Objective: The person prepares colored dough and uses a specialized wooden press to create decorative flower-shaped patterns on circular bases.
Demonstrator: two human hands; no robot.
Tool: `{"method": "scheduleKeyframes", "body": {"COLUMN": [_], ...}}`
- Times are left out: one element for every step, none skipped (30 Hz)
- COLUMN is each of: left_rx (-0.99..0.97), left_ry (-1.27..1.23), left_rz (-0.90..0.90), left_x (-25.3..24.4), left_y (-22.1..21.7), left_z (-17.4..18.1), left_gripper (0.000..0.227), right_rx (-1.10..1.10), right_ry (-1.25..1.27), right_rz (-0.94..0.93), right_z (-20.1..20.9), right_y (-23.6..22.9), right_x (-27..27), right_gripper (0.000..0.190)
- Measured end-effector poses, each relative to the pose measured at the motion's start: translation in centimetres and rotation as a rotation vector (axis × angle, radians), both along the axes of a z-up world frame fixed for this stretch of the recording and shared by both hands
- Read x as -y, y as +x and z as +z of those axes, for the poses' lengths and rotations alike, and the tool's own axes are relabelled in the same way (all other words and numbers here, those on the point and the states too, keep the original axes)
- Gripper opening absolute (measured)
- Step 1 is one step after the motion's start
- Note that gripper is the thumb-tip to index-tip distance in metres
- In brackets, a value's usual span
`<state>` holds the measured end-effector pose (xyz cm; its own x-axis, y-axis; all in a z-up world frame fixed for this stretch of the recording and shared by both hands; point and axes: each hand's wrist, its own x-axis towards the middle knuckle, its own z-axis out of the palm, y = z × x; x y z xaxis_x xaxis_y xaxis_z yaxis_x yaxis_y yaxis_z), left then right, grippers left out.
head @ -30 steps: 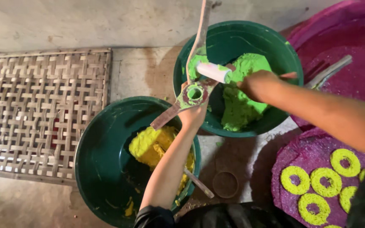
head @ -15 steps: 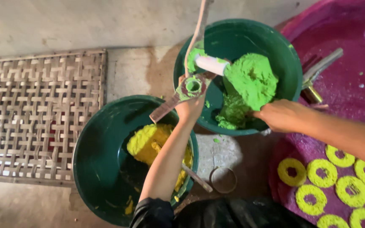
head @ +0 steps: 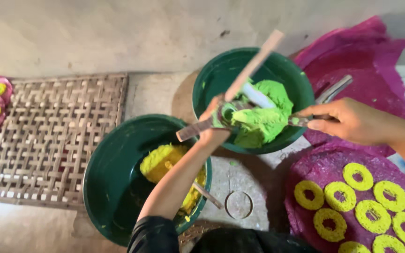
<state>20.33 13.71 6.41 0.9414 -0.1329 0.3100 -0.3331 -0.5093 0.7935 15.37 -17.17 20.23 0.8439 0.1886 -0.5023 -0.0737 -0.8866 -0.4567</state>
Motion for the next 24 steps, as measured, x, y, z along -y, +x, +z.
{"method": "scheduleKeyframes", "body": {"left_rx": [0.045, 0.081, 0.117, 0.230, 0.341, 0.450, 0.396, 0.324, 0.251, 0.214, 0.177, 0.138, 0.175, 0.211, 0.247, 0.068, -0.112, -0.291, -0.273, -0.242, -0.211, -0.083, 0.045, 0.167], "left_ry": [-0.040, -0.082, -0.122, 0.022, 0.167, 0.312, 0.360, 0.411, 0.462, 0.369, 0.276, 0.180, 0.184, 0.190, 0.196, 0.209, 0.220, 0.226, 0.129, 0.036, -0.056, 0.051, 0.158, 0.262], "left_rz": [-0.103, -0.205, -0.308, -0.286, -0.261, -0.229, -0.248, -0.272, -0.297, -0.262, -0.227, -0.187, -0.197, -0.204, -0.211, -0.129, -0.047, 0.033, 0.011, -0.013, -0.037, -0.059, -0.083, -0.115], "left_x": [0.4, 0.8, 1.2, 1.1, 0.6, 0.4, 0.8, 0.8, 0.8, 1.5, 2.4, 2.9, 2.9, 2.6, 2.2, 1.6, 1.1, 0.7, -0.1, -1.2, -1.6, -1.7, -1.5, -0.9], "left_y": [-0.5, -1.1, -1.3, -1.0, -0.7, -0.5, -0.3, -0.8, -1.1, -1.4, -1.8, -2.1, -2.2, -2.1, -1.9, -1.6, -1.1, -0.7, -0.5, 0.0, 0.3, 0.3, 0.3, 0.2], "left_z": [0.6, 0.9, 1.3, 1.9, 2.6, 3.2, 3.7, 3.8, 3.7, 3.5, 2.9, 2.1, 1.4, 0.7, 0.1, -0.4, -0.5, -0.5, -0.3, 0.5, 1.2, 1.6, 1.7, 1.5], "left_gripper": [0.061, 0.062, 0.064, 0.067, 0.071, 0.075, 0.072, 0.069, 0.066, 0.065, 0.065, 0.064, 0.062, 0.060, 0.058, 0.054, 0.050, 0.046, 0.050, 0.054, 0.059, 0.060, 0.061, 0.062], "right_rx": [0.026, 0.046, 0.068, 0.099, 0.131, 0.164, 0.297, 0.414, 0.532, 0.504, 0.476, 0.619, 0.762, 0.821, 0.880, 0.935, 0.804, 0.673, 0.613, 0.562, 0.635, 0.701, 0.767, 0.802], "right_ry": [0.076, 0.151, 0.227, 0.094, -0.038, -0.170, -0.249, -0.318, -0.387, -0.468, -0.550, -0.573, -0.593, -0.552, -0.511, -0.463, -0.559, -0.656, -0.658, -0.661, -0.666, -0.662, -0.658, -0.658], "right_rz": [0.041, 0.083, 0.123, 0.139, 0.151, 0.165, 0.231, 0.296, 0.361, 0.389, 0.418, 0.541, 0.664, 0.683, 0.702, 0.721, 0.645, 0.567, 0.482, 0.389, 0.422, 0.454, 0.488, 0.515], "right_z": [0.0, -0.1, 0.1, 0.8, 1.7, 2.5, 3.2, 3.3, 3.0, 1.9, 0.7, -0.3, -1.2, -1.5, -1.4, -1.2, -0.4, 1.1, 2.8, 4.6, 5.5, 5.8, 5.8, 5.6], "right_y": [0.3, 0.6, 0.6, 0.6, 0.6, 0.7, 1.0, 0.9, 1.0, 1.1, 0.6, -0.2, -0.8, -1.4, -2.0, -2.4, -2.4, -2.5, -3.5, -4.0, -3.7, -3.5, -3.3, -3.2], "right_x": [0.0, -0.1, 0.0, 0.2, 0.2, 0.0, -0.5, -1.5, -2.7, -4.8, -6.8, -8.1, -9.1, -9.1, -8.8, -8.9, -8.5, -7.2, -5.5, -4.3, -4.2, -4.3, -4.4, -4.4], "right_gripper": [0.040, 0.038, 0.036, 0.034, 0.033, 0.032, 0.030, 0.029, 0.029, 0.026, 0.024, 0.021, 0.021, 0.020, 0.019, 0.018, 0.021, 0.024, 0.030, 0.035, 0.032, 0.030, 0.028, 0.028]}}
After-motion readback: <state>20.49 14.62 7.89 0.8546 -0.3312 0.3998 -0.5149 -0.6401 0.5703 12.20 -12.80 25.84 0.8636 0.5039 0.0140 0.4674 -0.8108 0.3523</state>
